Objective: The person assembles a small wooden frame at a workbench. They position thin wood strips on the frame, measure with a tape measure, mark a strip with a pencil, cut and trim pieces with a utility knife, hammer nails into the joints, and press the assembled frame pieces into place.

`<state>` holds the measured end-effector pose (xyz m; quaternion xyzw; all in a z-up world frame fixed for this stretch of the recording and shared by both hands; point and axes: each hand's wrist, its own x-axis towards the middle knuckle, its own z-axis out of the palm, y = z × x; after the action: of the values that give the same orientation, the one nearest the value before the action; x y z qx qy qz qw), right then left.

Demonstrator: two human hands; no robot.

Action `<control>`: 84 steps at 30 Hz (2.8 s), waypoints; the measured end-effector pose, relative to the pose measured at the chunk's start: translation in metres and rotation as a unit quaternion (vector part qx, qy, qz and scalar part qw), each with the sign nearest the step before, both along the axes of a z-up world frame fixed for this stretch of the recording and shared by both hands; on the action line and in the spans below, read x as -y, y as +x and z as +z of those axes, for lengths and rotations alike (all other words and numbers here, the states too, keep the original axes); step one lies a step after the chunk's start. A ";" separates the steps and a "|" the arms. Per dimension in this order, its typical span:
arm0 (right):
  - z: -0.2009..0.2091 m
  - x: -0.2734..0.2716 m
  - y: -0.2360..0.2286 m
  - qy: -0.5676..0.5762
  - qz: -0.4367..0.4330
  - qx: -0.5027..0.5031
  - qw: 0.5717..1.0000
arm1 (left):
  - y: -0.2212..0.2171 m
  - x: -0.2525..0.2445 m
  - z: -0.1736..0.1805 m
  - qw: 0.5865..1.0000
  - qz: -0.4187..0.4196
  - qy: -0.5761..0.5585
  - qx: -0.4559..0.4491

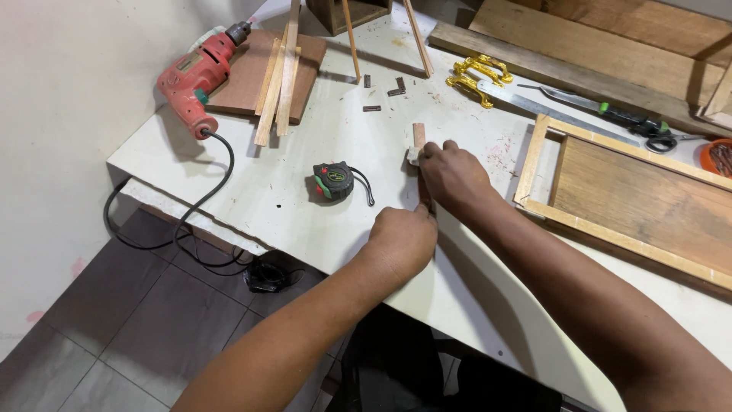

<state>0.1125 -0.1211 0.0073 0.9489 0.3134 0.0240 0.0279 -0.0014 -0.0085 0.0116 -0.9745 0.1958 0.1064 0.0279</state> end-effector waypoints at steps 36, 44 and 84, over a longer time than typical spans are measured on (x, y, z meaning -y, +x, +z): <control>-0.003 0.023 -0.039 0.089 0.038 0.023 0.995 | 0.020 -0.027 0.040 0.991 0.045 -0.122 0.026; -0.012 0.028 -0.048 0.009 0.025 0.040 0.999 | 0.088 -0.042 -0.009 0.985 0.024 -0.061 0.158; 0.015 0.012 -0.046 0.076 0.045 -0.051 0.995 | 0.132 -0.034 -0.013 0.998 0.007 0.015 0.064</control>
<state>0.0666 -0.1329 0.0224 0.9332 0.3543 0.0008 -0.0610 0.1302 0.0253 -0.0013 -0.9801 0.1850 0.0473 0.0537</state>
